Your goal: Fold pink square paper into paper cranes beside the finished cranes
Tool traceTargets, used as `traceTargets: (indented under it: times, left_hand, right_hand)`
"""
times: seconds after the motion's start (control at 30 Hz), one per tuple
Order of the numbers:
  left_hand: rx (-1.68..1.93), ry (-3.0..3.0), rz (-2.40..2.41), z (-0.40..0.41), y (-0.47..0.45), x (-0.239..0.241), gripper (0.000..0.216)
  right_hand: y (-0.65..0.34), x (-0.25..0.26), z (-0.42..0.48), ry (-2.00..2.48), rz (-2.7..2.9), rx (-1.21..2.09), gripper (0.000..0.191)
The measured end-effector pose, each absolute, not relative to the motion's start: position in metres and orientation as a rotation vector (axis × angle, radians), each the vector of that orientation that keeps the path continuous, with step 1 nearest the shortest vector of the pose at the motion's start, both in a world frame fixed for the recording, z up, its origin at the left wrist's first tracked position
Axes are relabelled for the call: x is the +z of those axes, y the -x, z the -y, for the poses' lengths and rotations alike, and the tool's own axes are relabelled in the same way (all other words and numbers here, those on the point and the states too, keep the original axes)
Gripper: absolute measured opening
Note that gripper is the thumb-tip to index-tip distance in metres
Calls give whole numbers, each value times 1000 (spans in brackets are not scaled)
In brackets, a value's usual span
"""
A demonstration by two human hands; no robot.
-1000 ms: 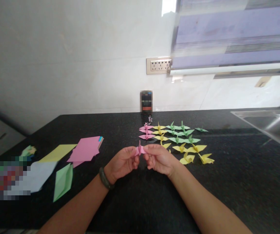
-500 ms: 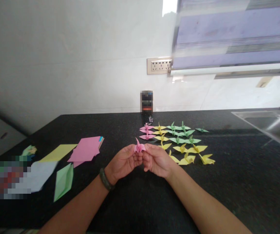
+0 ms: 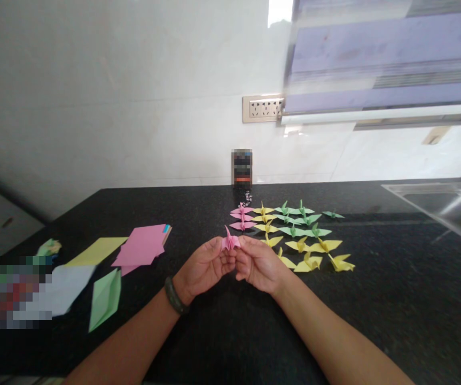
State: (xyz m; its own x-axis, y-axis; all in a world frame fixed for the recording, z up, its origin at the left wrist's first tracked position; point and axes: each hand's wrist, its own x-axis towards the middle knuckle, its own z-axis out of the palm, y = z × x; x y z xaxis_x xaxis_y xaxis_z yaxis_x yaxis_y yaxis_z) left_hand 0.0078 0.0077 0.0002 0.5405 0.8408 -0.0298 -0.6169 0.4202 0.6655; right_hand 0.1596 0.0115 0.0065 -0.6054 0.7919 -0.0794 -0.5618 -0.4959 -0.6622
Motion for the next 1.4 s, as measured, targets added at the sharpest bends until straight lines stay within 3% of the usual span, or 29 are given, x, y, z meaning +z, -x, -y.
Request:
traceTargets:
  times: [0.53, 1.07, 1.4]
  left_hand:
    - [1003, -648, -349, -6, -8, 1, 13]
    - [1066, -661, -404, -7, -8, -1, 30]
    - [1084, -720, -619, -13, -7, 5, 58]
  right_hand:
    - [-159, 5, -14, 524, 746, 2146, 16]
    - [-160, 9, -13, 578, 748, 2104, 16]
    - [-161, 10, -13, 641, 820, 2013, 19]
